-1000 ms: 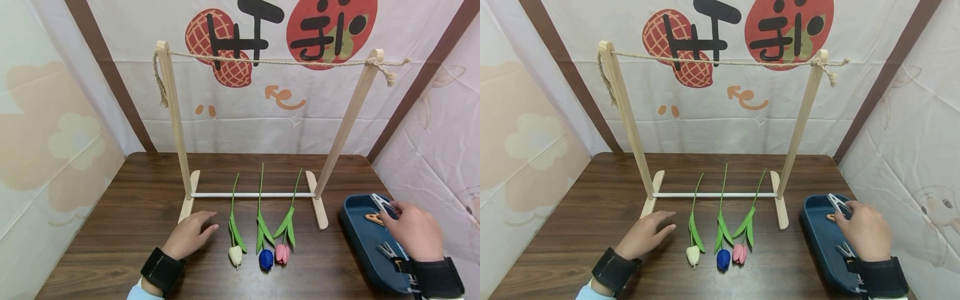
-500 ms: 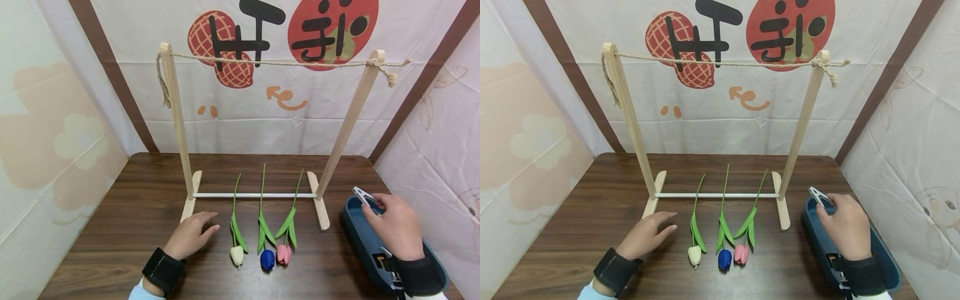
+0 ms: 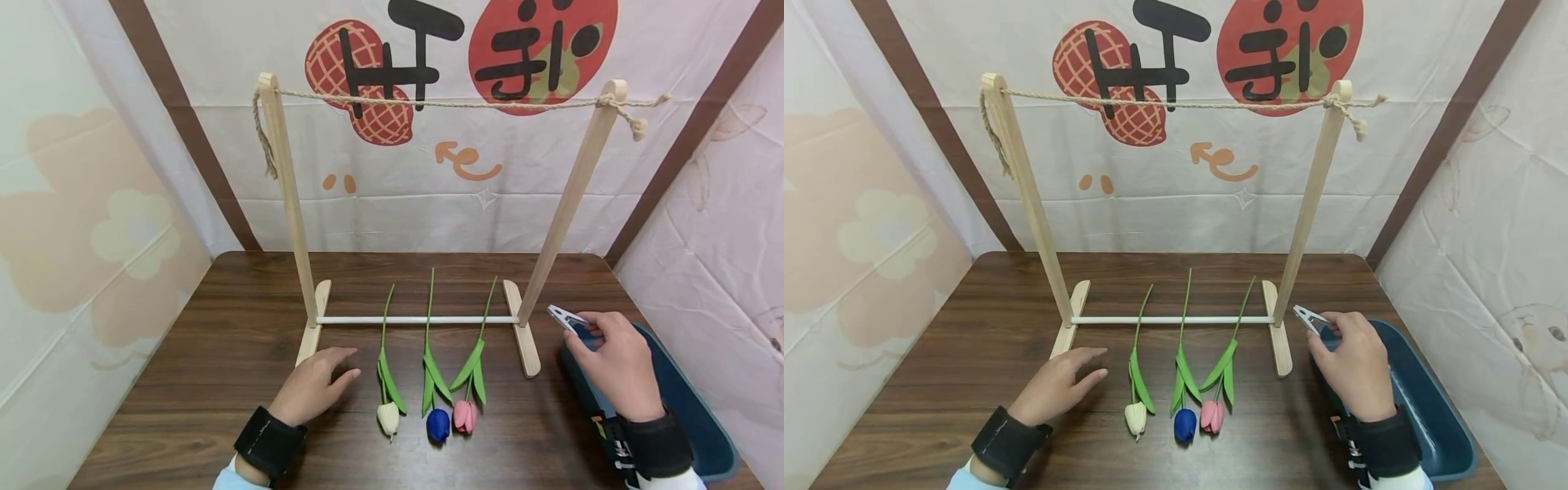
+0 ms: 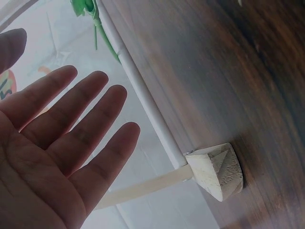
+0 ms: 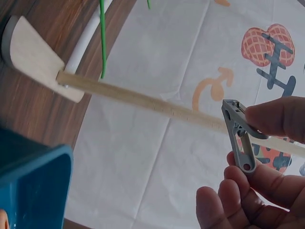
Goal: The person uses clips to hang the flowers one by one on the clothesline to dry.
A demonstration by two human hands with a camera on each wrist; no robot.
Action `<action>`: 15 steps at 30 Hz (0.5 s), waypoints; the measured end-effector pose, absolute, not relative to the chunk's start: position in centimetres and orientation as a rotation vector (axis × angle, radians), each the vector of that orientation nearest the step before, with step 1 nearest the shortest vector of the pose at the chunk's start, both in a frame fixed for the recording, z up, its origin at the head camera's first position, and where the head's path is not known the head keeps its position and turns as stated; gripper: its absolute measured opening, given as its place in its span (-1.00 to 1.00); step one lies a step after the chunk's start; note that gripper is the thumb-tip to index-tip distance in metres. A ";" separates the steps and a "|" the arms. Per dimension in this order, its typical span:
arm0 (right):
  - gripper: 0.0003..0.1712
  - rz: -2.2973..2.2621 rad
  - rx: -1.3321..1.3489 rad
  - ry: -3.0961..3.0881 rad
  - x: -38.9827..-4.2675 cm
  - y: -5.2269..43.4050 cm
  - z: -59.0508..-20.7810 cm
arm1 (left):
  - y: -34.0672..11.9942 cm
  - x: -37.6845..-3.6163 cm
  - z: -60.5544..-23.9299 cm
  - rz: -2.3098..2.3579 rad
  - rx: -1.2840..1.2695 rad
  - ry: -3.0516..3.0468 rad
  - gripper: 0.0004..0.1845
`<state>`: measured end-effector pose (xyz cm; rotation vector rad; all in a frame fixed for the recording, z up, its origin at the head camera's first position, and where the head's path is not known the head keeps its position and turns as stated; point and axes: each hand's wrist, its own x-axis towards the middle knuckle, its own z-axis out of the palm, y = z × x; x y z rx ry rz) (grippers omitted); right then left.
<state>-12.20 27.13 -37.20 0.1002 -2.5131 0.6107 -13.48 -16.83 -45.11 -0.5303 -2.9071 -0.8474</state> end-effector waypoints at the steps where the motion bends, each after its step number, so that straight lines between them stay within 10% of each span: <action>1: -0.63 0.617 0.103 -2.511 -12.2 27.0 -37.3 | -16.8 -13.5 -45.1 -0.848 -0.530 -2.908 -0.55; 15: -0.68 0.684 0.190 -2.499 -12.8 25.3 -38.8 | -16.7 -13.7 -45.3 -0.849 -0.542 -2.902 -0.56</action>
